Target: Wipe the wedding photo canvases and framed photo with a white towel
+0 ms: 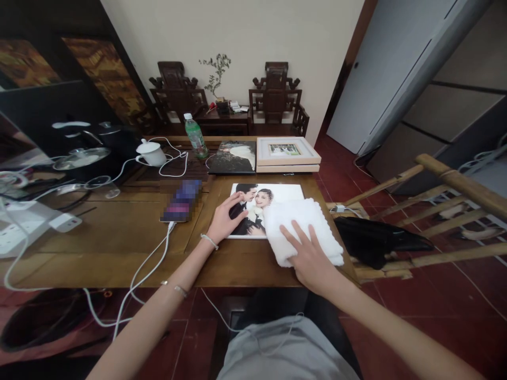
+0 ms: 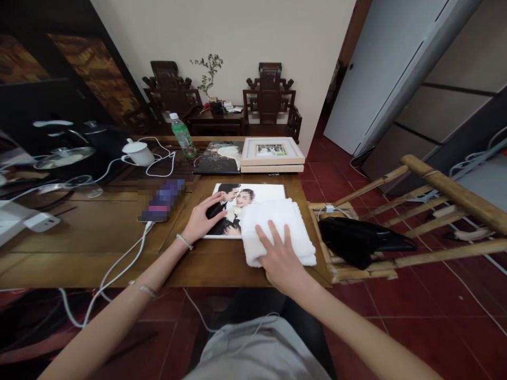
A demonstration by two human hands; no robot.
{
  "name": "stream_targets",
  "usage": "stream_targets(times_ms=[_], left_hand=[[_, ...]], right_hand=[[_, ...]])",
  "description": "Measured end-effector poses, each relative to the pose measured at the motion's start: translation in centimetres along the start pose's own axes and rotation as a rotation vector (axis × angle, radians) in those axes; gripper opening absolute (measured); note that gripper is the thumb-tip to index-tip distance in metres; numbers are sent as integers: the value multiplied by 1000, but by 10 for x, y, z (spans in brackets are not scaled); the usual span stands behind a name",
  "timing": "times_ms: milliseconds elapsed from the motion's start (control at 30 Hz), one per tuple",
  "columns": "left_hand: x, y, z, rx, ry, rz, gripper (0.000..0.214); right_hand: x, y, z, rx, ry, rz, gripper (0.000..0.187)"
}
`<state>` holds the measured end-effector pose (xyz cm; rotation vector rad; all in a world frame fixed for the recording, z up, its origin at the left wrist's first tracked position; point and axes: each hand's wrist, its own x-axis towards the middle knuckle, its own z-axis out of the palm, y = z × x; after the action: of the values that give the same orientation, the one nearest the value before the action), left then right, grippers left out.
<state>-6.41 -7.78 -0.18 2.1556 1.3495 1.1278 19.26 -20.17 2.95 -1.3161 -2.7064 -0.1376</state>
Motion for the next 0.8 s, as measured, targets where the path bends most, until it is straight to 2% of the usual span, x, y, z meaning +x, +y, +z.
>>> stream_targets(times_ms=[167, 300, 500, 633, 700, 800], left_hand=[[1, 0, 0, 21, 68, -42, 44], [2, -2, 0, 20, 20, -51, 51], [4, -6, -3, 26, -53, -35, 55], [4, -10, -1, 33, -82, -3, 56], [3, -12, 0, 35, -85, 14, 55], [2, -13, 2, 30, -82, 23, 55]], right_hand=[[28, 20, -8, -9, -68, 45, 35], [64, 46, -13, 34, -135, 98, 40], [104, 85, 1, 55, -46, 153, 44], [93, 81, 4, 18, -79, 131, 47], [74, 67, 4, 2, -85, 107, 44], [36, 38, 4, -19, -15, 70, 38]])
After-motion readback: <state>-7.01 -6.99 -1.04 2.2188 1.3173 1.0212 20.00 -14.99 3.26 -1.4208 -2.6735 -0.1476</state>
